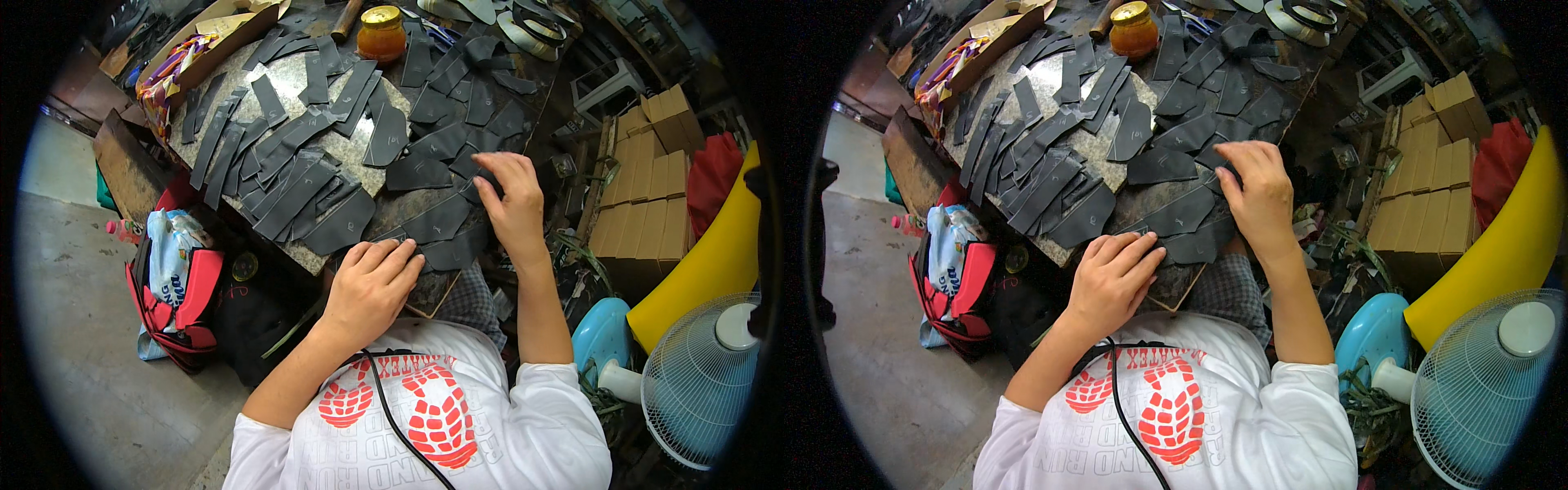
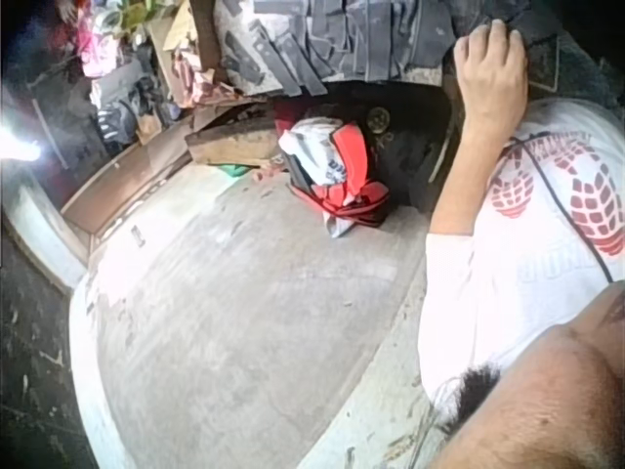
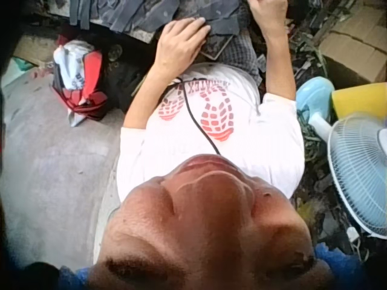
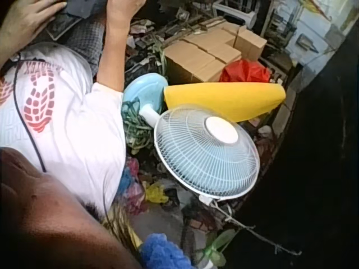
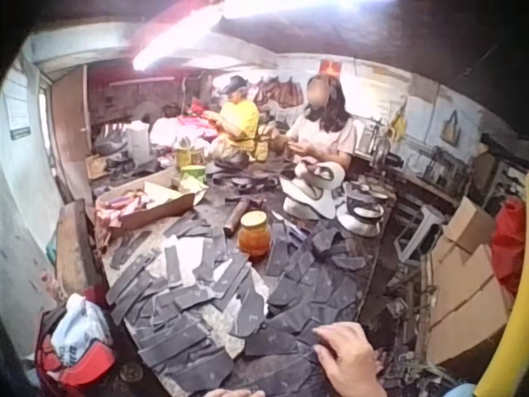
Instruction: The person picks up small black rubber pieces from a table, inspects them by turning them over, and places them into separate piles. The person handles the pieces one at a time, occasionally moving items aside to reach others.
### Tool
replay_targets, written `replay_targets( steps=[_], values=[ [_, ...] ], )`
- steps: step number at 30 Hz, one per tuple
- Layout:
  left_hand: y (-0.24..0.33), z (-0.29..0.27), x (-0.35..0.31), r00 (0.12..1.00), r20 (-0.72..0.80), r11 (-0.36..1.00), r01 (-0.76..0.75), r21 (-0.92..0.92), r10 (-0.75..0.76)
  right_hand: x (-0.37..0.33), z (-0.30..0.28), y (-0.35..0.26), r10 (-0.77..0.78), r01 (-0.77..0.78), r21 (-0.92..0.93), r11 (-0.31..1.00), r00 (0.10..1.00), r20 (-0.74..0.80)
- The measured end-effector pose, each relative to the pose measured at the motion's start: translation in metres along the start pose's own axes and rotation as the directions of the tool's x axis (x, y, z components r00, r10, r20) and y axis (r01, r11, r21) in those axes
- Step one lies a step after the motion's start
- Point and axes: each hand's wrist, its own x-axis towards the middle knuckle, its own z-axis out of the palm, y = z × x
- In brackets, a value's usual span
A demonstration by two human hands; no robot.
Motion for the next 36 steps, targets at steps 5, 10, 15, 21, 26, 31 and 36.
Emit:
replay_targets(
  steps=[5,10,15,21,26,31,36],
  values=[
    [0.000,-0.003,0.003,1.000,0.031,1.000,0.002,-0.010,-0.002,0.002,0.000,0.024,0.145,-0.152,-0.066,0.986,0.984,-0.101],
    [0.002,-0.004,0.009,0.998,0.070,1.000,0.005,-0.006,-0.004,0.003,-0.009,0.050,0.351,-0.356,-0.050,0.933,0.933,-0.080],
    [0.005,-0.003,0.014,0.996,0.079,0.998,-0.035,0.043,0.031,0.005,0.000,0.043,0.168,-0.174,-0.078,0.982,0.982,-0.085],
    [0.006,0.000,0.009,0.999,0.044,1.000,0.008,0.006,-0.008,0.011,0.008,0.026,0.245,-0.245,-0.106,0.964,0.969,-0.016],
    [0.005,0.002,0.007,0.998,-0.020,0.994,0.057,-0.090,-0.059,0.039,0.015,0.004,0.115,-0.118,0.107,0.987,0.993,0.037],
    [0.002,-0.012,0.002,0.989,-0.070,0.961,0.107,-0.256,-0.129,0.075,0.045,-0.043,0.003,-0.082,0.401,0.912,0.981,0.193],
    [-0.012,-0.047,-0.008,0.967,-0.204,0.958,0.095,-0.269,-0.153,0.100,0.062,-0.078,-0.182,0.072,0.348,0.935,0.939,0.293]
  ],
)
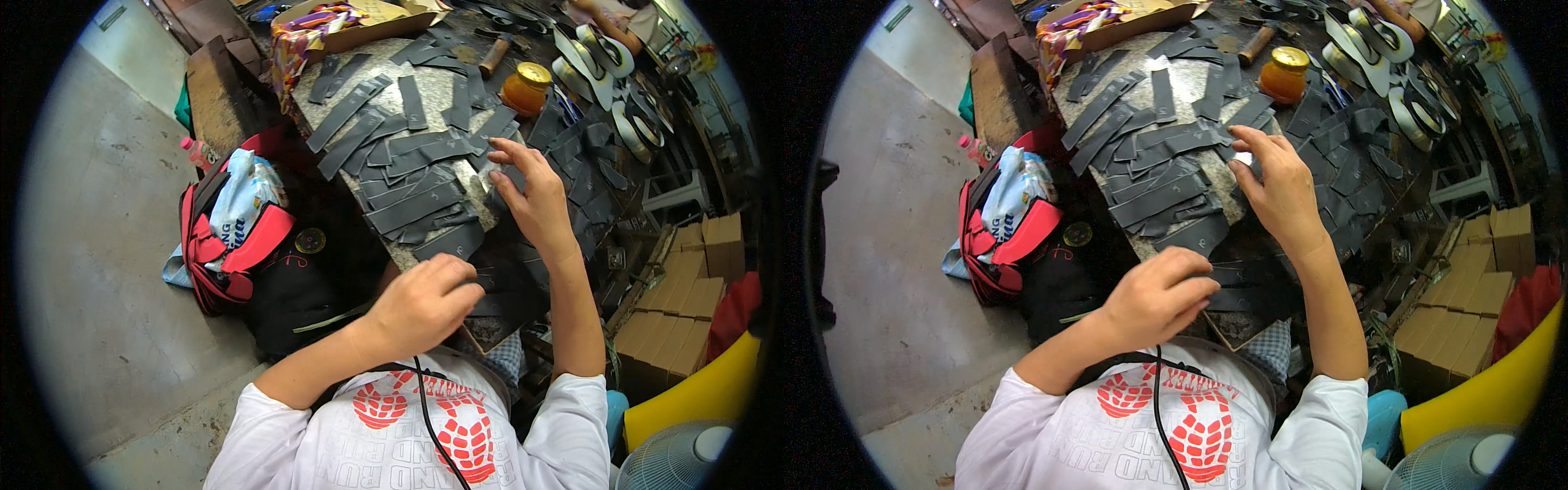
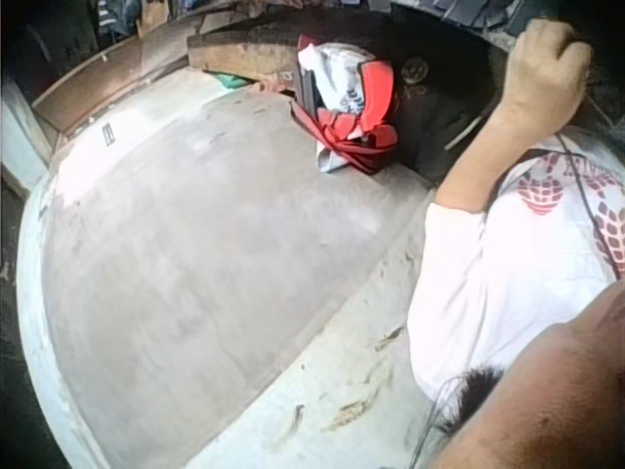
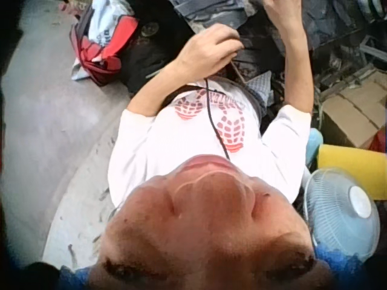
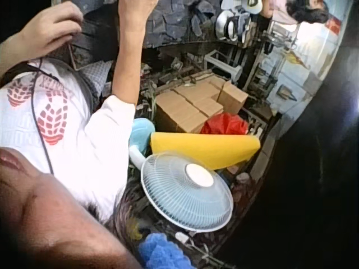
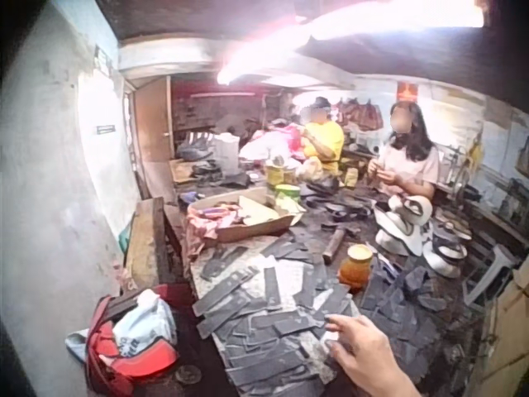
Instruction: The person picks up small black rubber pieces from a table, inspects them by turning them over, and places them into separate piles. The person handles the pieces one at a time, occasionally moving items aside to reach others.
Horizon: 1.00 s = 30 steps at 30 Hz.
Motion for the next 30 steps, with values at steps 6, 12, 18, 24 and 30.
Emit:
replay_targets(
  steps=[6,12,18,24,30],
  values=[
    [-0.044,-0.061,0.001,0.969,-0.239,0.911,0.156,0.383,-0.065,0.019,0.012,-0.017,-0.181,0.181,-0.055,0.982,0.983,0.001],
    [-0.119,-0.085,0.022,0.908,-0.394,0.759,0.358,0.544,-0.146,0.007,0.011,-0.027,-0.024,0.020,0.099,0.995,0.999,0.042],
    [-0.140,-0.072,0.025,0.939,-0.332,0.690,0.298,0.659,-0.088,-0.016,0.007,-0.026,-0.089,0.089,0.056,0.994,0.996,0.009],
    [-0.143,-0.077,0.023,0.916,-0.393,0.733,0.322,0.599,-0.081,-0.045,-0.002,-0.025,-0.036,0.038,0.110,0.993,0.999,-0.023],
    [-0.154,-0.083,0.031,0.848,-0.505,0.830,0.393,0.397,-0.160,-0.070,-0.016,-0.026,0.054,-0.040,0.182,0.983,0.996,-0.072]
  ],
)
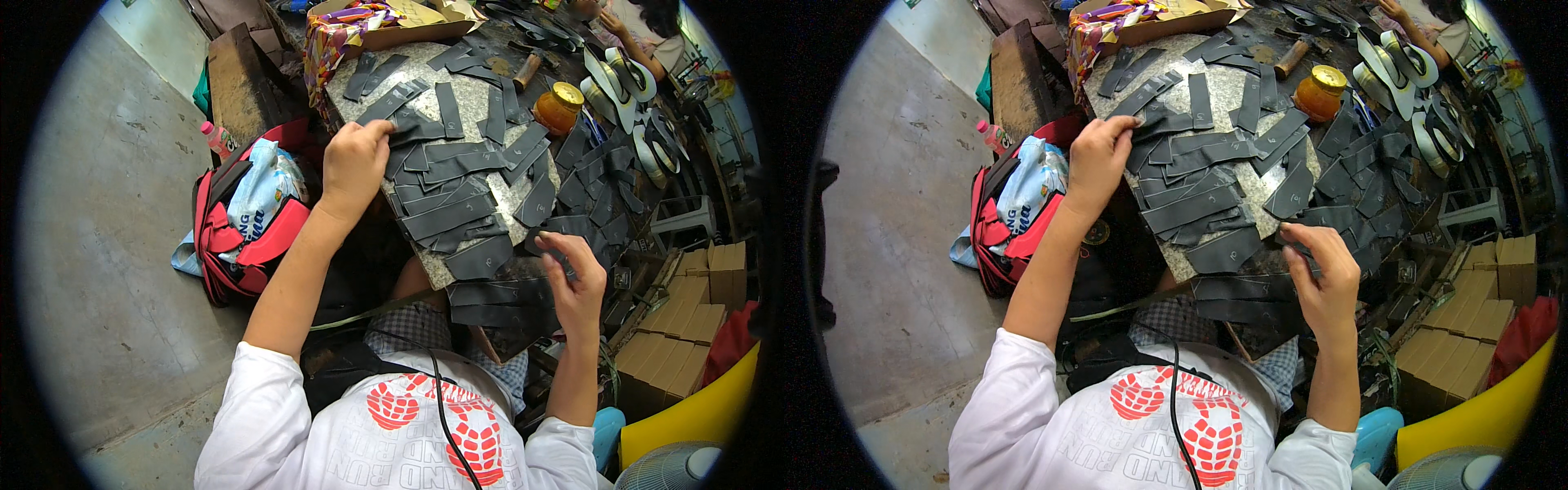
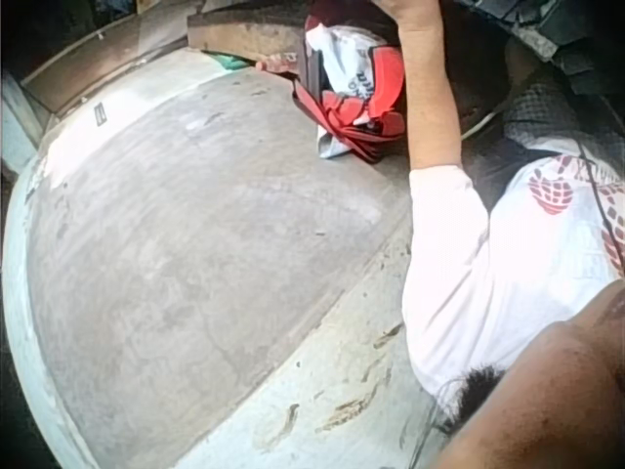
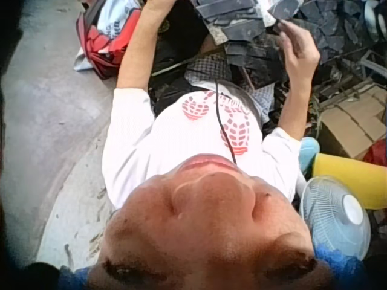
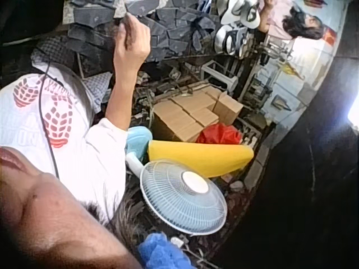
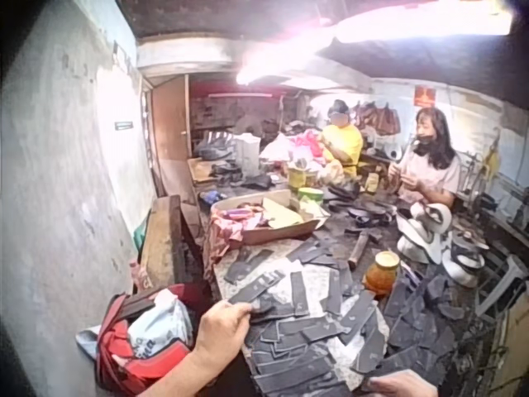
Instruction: The person picks up small black rubber pieces from a table, inspects them by turning them over, and places them into separate piles. The person handles the pieces one at a time, occasionally moving items aside to reach others.
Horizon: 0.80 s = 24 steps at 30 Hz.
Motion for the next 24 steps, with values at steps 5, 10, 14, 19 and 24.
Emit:
replay_targets(
  steps=[5,10,14,19,24],
  values=[
    [-0.010,-0.009,0.021,0.978,0.000,0.963,0.207,-0.171,-0.211,-0.017,-0.014,0.004,0.043,-0.040,0.045,0.998,0.996,-0.077],
    [-0.016,-0.009,0.033,0.970,-0.037,0.941,0.222,-0.254,-0.239,-0.022,-0.019,0.006,0.072,-0.064,0.073,0.995,0.992,-0.101],
    [-0.011,0.003,0.022,0.994,0.011,0.989,0.108,-0.106,-0.107,-0.004,-0.013,-0.003,-0.040,0.040,-0.003,0.999,0.999,-0.017],
    [0.001,0.006,0.005,1.000,0.008,0.997,-0.023,0.068,0.023,0.058,0.021,-0.012,-0.288,0.308,-0.072,0.949,0.936,0.201],
    [0.007,0.002,0.001,0.999,-0.006,0.997,-0.038,0.066,0.039,0.129,0.094,-0.004,-0.420,0.467,-0.147,0.872,0.868,0.265]
  ],
)
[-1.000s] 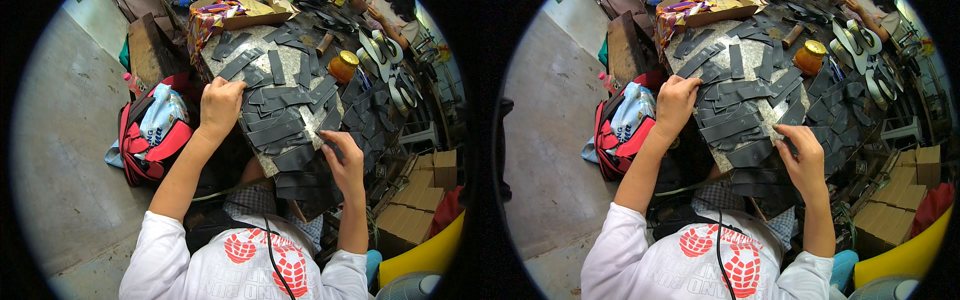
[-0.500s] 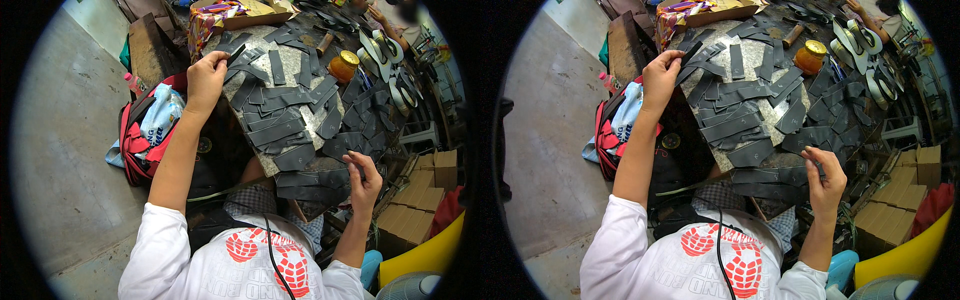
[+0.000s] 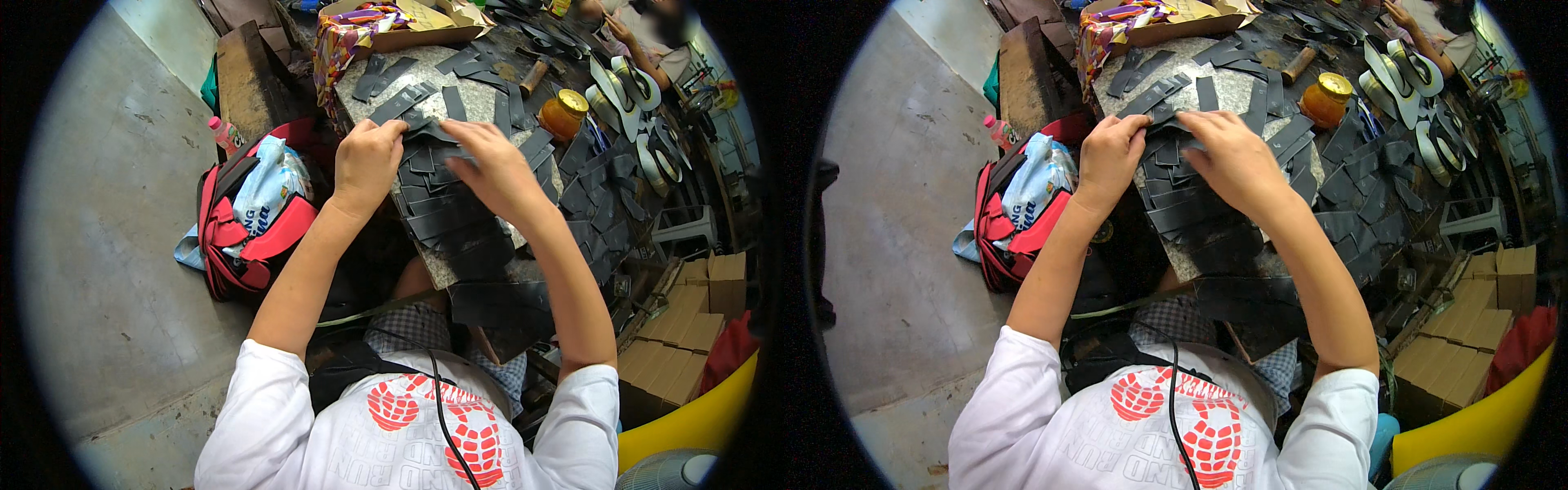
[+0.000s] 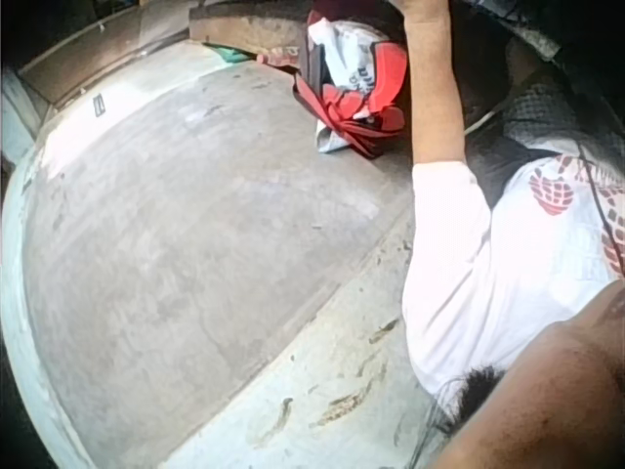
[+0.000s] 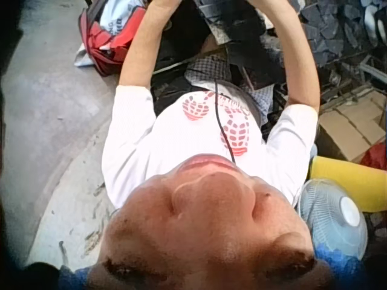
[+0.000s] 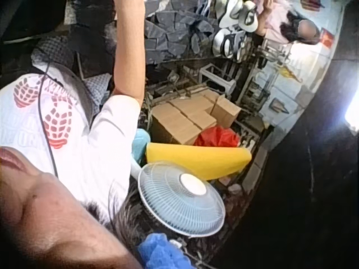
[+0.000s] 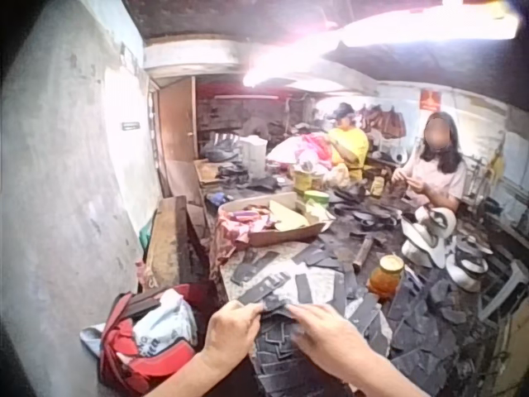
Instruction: The person picks up small black rubber pieces from a table, inspects them by turning them over, and places them into separate piles. The person handles the pieces one at a time, occasionally moving items aside to reach others.
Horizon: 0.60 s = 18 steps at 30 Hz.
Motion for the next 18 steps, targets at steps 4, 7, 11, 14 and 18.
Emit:
replay_targets(
  steps=[4,7,11,14,18],
  values=[
    [-0.006,-0.006,0.005,0.993,-0.040,0.979,0.103,-0.179,-0.112,0.010,0.030,0.001,-0.027,0.055,-0.168,0.984,0.986,0.165],
    [-0.015,-0.018,0.013,0.973,-0.144,0.966,0.146,-0.215,-0.179,0.004,0.031,0.002,-0.017,0.065,-0.263,0.962,0.983,0.182],
    [-0.025,-0.025,0.030,0.946,-0.258,0.941,0.109,-0.321,-0.197,0.001,0.031,0.003,-0.102,0.125,-0.251,0.960,0.989,0.104],
    [-0.023,-0.019,0.027,0.978,0.035,0.970,0.209,-0.127,-0.206,0.000,0.032,0.005,-0.072,0.102,-0.235,0.967,0.988,0.135],
    [-0.015,-0.007,0.010,0.982,0.187,0.998,-0.030,0.057,0.019,-0.001,0.031,0.005,-0.068,0.098,-0.235,0.967,0.989,0.135]
  ],
)
